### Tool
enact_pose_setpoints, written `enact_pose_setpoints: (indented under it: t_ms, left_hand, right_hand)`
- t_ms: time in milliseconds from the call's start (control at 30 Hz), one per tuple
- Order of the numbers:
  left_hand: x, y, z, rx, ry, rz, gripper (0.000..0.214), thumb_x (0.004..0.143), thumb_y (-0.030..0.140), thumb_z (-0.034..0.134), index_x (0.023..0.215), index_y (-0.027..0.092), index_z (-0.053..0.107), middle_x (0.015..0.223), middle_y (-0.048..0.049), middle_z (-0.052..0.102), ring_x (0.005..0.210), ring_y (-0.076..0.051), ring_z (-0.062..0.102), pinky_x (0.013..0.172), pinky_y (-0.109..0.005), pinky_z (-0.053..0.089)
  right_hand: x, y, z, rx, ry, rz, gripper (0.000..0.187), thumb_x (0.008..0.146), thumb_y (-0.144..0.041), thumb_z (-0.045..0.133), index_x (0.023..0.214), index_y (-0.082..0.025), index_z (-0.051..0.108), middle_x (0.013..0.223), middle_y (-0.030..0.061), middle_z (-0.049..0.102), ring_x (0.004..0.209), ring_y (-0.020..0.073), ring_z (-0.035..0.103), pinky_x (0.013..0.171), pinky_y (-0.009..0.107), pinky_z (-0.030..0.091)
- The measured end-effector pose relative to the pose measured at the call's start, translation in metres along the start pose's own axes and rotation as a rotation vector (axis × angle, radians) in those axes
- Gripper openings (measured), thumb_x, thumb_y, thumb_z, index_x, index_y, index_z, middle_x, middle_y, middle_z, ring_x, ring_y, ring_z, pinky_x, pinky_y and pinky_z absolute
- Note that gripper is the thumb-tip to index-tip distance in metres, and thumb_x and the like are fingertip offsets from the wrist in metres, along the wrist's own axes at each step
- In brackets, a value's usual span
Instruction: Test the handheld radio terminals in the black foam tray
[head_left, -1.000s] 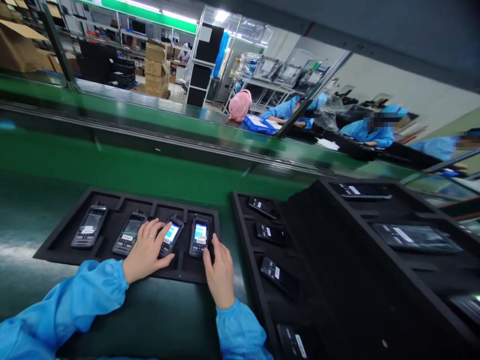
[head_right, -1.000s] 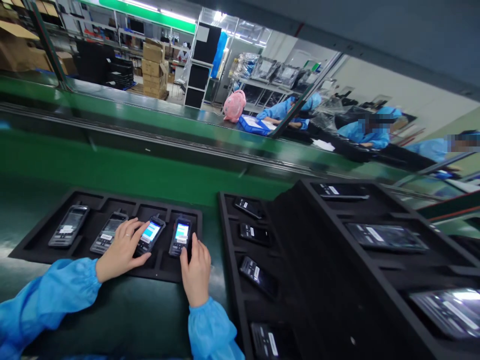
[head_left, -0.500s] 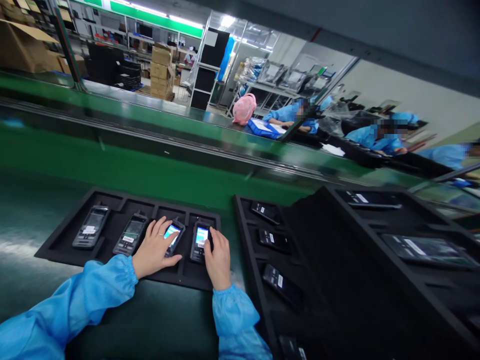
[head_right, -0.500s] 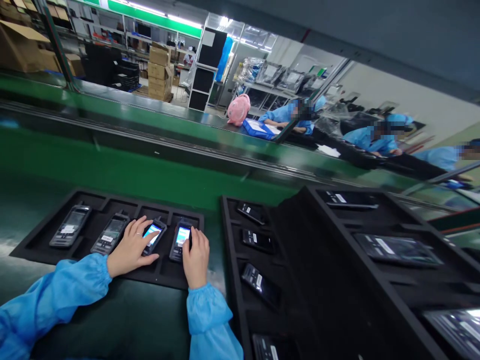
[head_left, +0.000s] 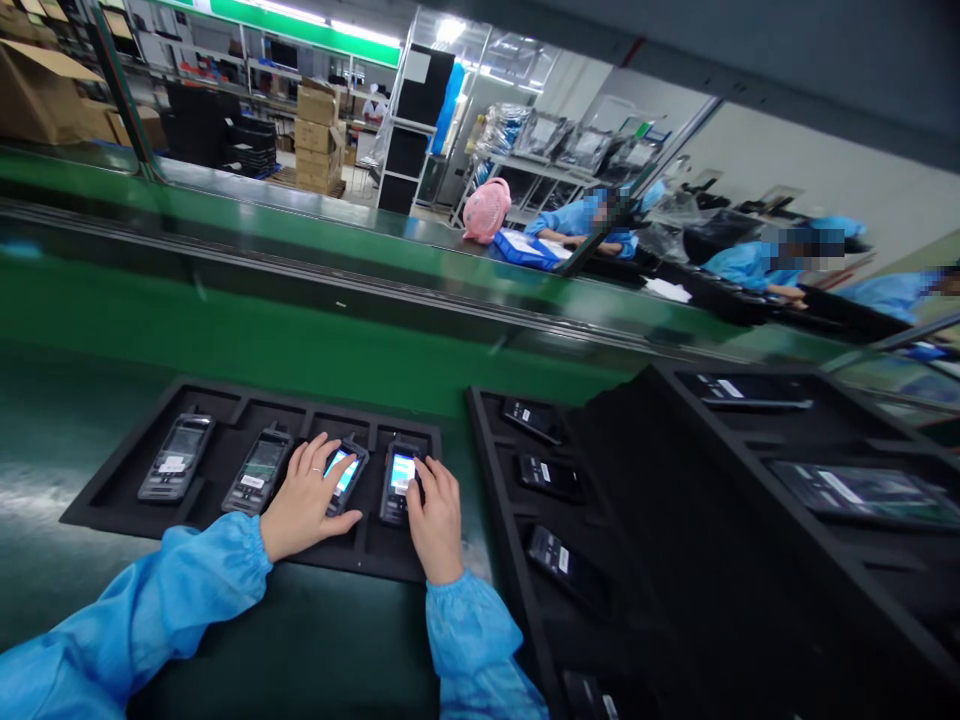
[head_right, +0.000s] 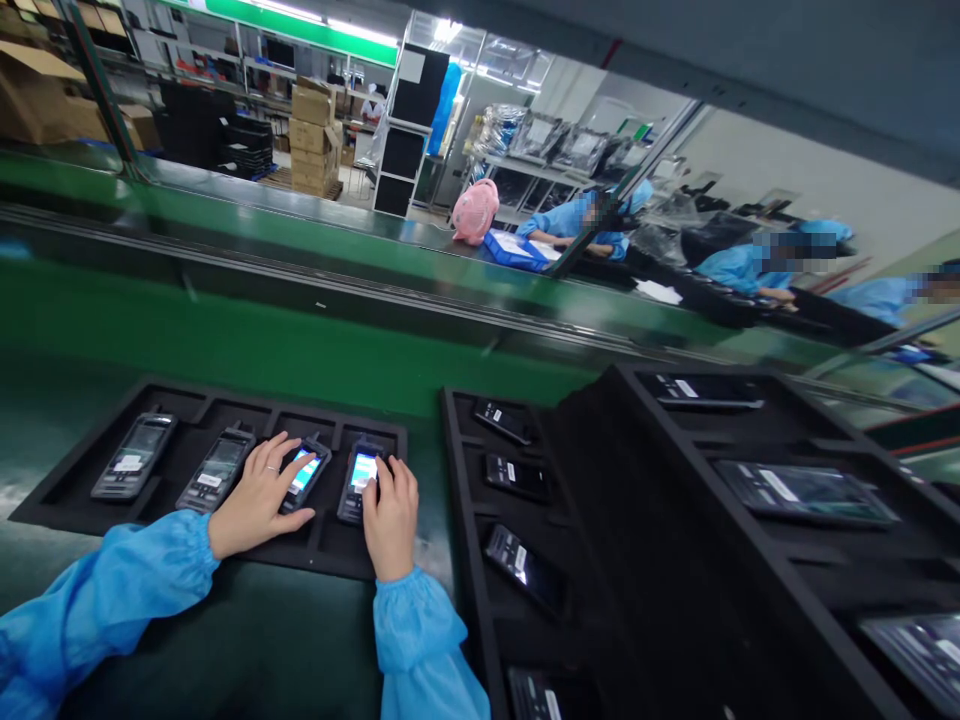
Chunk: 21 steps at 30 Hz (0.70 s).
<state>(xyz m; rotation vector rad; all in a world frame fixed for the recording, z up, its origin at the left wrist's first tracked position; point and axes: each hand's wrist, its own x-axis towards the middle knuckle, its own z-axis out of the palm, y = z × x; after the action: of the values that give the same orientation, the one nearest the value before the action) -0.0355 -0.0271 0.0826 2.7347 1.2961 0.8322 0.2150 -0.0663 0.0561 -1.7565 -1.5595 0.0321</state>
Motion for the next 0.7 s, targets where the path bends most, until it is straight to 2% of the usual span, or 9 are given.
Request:
enact_pose_setpoints:
  t_ms: [167, 300, 500, 700]
  left_hand:
    - [0.0005, 0.0008, -0.0014, -0.009, 0.034, 0.008, 0.063, 0.093, 0.043, 0.074, 0.147, 0.014, 0.062, 0.15, -0.0269, 0.061, 0.149, -0.05, 0.051, 0.115, -0.068, 0.051]
    - [0.0007, 0.0008, -0.0028, -0.024, 0.058, -0.01, 0.059, 0.093, 0.039, 0.072, 0.144, 0.011, 0.061, 0.147, -0.0273, 0.062, 0.148, -0.049, 0.052, 0.115, -0.066, 0.053]
    - [-0.0002, -0.0008, -0.005, -0.056, 0.069, -0.036, 0.042, 0.092, 0.034, 0.073, 0.13, 0.016, 0.067, 0.142, -0.023, 0.065, 0.146, -0.047, 0.055, 0.114, -0.064, 0.054]
    - [0.001, 0.0003, -0.0083, -0.078, 0.083, -0.028, 0.032, 0.09, 0.031, 0.073, 0.119, 0.019, 0.07, 0.138, -0.0212, 0.067, 0.144, -0.046, 0.057, 0.113, -0.064, 0.056]
  right_hand:
    - [-0.0001, -0.0036, -0.0029, -0.018, -0.003, -0.002, 0.043, 0.11, -0.035, 0.046, 0.135, -0.023, 0.078, 0.146, 0.0178, 0.074, 0.141, 0.0344, 0.061, 0.116, 0.062, 0.057]
    - [0.0005, -0.0055, -0.0041, -0.037, -0.006, -0.002, 0.044, 0.111, -0.036, 0.044, 0.128, -0.023, 0.082, 0.145, 0.0185, 0.073, 0.144, 0.0366, 0.059, 0.117, 0.064, 0.056]
    - [0.0004, -0.0031, -0.0053, -0.034, 0.004, 0.01, 0.047, 0.111, -0.033, 0.041, 0.14, -0.024, 0.077, 0.148, 0.0169, 0.073, 0.146, 0.0351, 0.058, 0.118, 0.064, 0.054]
    - [-0.0002, -0.0019, -0.0037, -0.04, 0.012, 0.006, 0.047, 0.11, -0.032, 0.04, 0.133, -0.022, 0.08, 0.143, 0.0182, 0.076, 0.144, 0.0364, 0.058, 0.117, 0.065, 0.055]
